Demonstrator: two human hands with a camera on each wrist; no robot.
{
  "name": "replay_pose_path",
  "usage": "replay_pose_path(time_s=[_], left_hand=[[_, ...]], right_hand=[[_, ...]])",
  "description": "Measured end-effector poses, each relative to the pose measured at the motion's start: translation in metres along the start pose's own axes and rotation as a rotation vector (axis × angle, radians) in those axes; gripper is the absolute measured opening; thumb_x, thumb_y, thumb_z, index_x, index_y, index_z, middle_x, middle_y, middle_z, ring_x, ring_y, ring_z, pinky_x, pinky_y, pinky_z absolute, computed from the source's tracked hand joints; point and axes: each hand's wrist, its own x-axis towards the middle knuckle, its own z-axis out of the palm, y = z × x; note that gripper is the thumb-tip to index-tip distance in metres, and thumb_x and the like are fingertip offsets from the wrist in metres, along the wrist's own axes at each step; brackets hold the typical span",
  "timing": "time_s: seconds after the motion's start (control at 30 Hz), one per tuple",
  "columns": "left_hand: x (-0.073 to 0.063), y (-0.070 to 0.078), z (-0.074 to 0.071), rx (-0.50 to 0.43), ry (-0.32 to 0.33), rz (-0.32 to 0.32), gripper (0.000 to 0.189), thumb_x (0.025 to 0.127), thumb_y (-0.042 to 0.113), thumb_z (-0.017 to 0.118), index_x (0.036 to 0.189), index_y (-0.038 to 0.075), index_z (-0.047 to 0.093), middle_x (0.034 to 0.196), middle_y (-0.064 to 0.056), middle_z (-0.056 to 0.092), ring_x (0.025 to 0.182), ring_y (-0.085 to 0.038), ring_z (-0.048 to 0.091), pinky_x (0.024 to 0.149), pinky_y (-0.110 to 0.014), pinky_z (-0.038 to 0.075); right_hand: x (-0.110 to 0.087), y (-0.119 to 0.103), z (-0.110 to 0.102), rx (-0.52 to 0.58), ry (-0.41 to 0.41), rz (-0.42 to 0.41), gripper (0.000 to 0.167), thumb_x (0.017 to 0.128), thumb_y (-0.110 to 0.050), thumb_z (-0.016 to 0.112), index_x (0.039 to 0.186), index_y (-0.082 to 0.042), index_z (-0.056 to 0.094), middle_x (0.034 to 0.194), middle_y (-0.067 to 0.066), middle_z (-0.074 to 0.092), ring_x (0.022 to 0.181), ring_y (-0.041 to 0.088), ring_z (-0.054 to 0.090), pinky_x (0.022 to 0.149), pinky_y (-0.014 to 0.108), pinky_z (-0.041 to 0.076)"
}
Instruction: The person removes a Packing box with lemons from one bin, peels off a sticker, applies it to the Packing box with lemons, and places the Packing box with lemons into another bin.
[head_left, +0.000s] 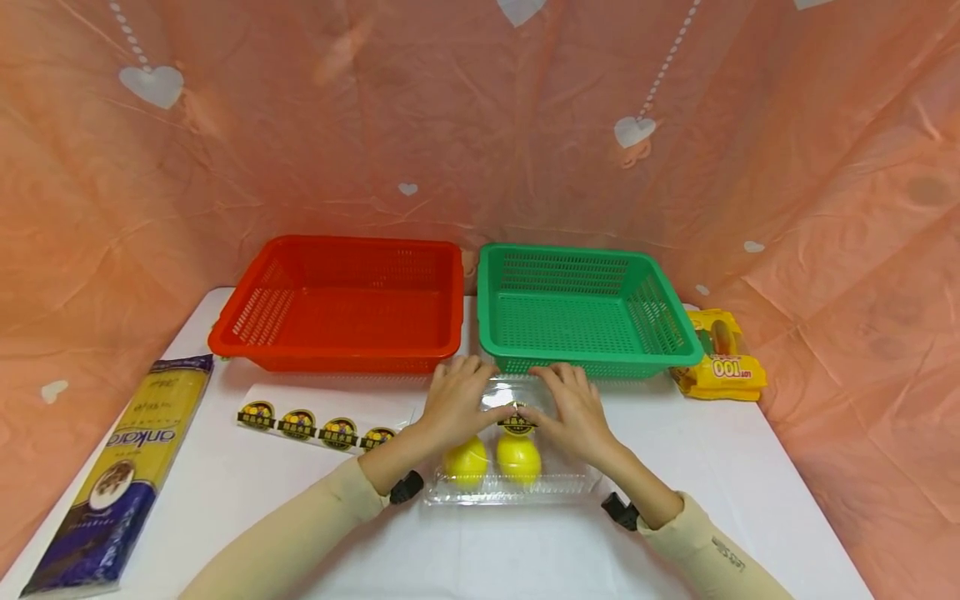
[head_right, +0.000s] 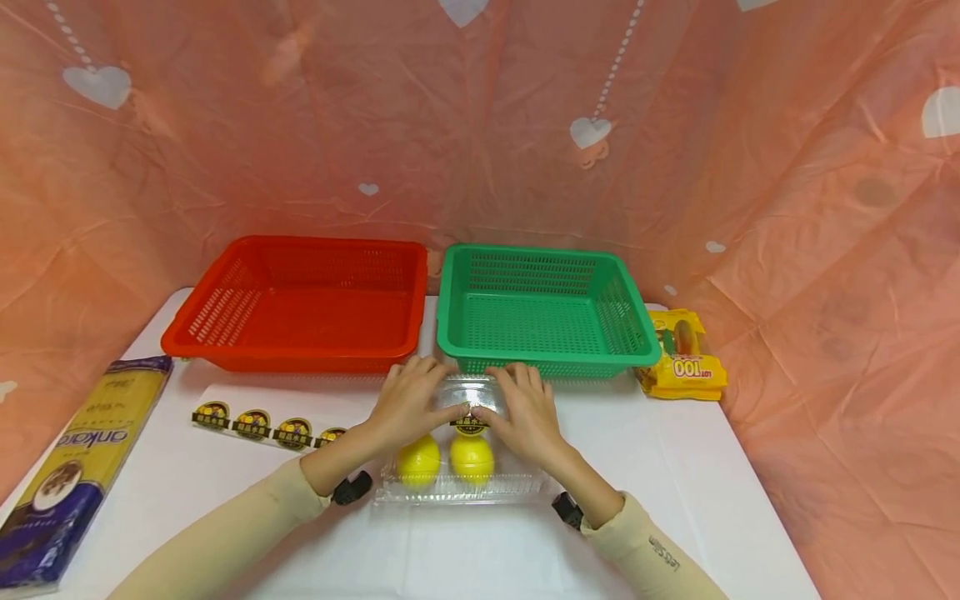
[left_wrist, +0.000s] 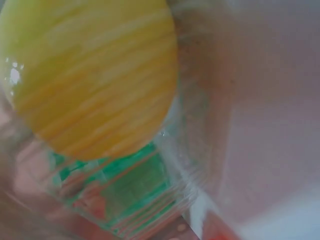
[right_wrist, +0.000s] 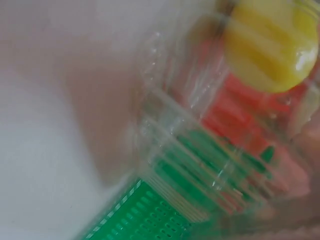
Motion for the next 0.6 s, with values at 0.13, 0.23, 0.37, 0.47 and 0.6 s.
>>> replay_pose_path(time_s=[0.13, 0.23, 0.37, 0.47, 0.6], left_hand=[[0.0012, 0.0000, -0.0006, -0.016, 0.003, -0.007, 0.052, 0.085, 0.047, 0.077, 0.117, 0.008, 0.065, 0.106, -0.006, 0.060, 0.101, -0.027, 0.050, 0.084, -0.042, 0.039], [0.0017, 0.0004, -0.0006, -0.026, 0.011, -0.009, 0.048, 0.085, 0.044, 0.078, 0.115, 0.008, 0.066, 0.105, -0.006, 0.061, 0.100, -0.027, 0.051, 0.084, -0.043, 0.040], [0.0017, 0.0000, 0.0000, -0.040, 0.017, -0.010, 0.044, 0.085, 0.039, 0.079, 0.114, 0.008, 0.067, 0.103, -0.006, 0.061, 0.098, -0.027, 0.051, 0.083, -0.043, 0.040], [0.0016, -0.0012, 0.0007, -0.058, 0.019, -0.009, 0.041, 0.087, 0.035, 0.078, 0.115, 0.007, 0.067, 0.102, -0.006, 0.061, 0.097, -0.026, 0.051, 0.083, -0.042, 0.040], [0.0002, -0.0035, -0.0002, -0.078, 0.008, 0.005, 0.038, 0.092, 0.033, 0.072, 0.118, 0.007, 0.066, 0.105, -0.006, 0.062, 0.099, -0.027, 0.051, 0.084, -0.044, 0.040]], right_hand=[[0.0005, -0.0003, 0.0022, -0.022, 0.007, 0.001, 0.054, 0.087, -0.029, 0.077, 0.131, -0.004, 0.058, 0.120, 0.018, 0.054, 0.114, 0.039, 0.045, 0.083, 0.051, 0.038], [0.0005, -0.0005, 0.0029, -0.030, 0.014, -0.003, 0.053, 0.087, -0.027, 0.077, 0.130, -0.004, 0.058, 0.120, 0.018, 0.054, 0.112, 0.038, 0.045, 0.081, 0.050, 0.038], [0.0006, -0.0008, 0.0033, -0.034, 0.026, -0.003, 0.049, 0.087, -0.024, 0.077, 0.128, -0.005, 0.059, 0.118, 0.017, 0.055, 0.108, 0.036, 0.046, 0.079, 0.048, 0.038], [0.0008, -0.0009, 0.0025, -0.019, 0.027, -0.002, 0.046, 0.088, -0.020, 0.075, 0.128, -0.004, 0.060, 0.118, 0.016, 0.056, 0.107, 0.035, 0.046, 0.079, 0.047, 0.037], [-0.0006, -0.0002, -0.0014, 0.046, -0.006, 0.002, 0.044, 0.092, -0.017, 0.070, 0.132, -0.002, 0.058, 0.123, 0.018, 0.057, 0.113, 0.037, 0.046, 0.085, 0.052, 0.037]])
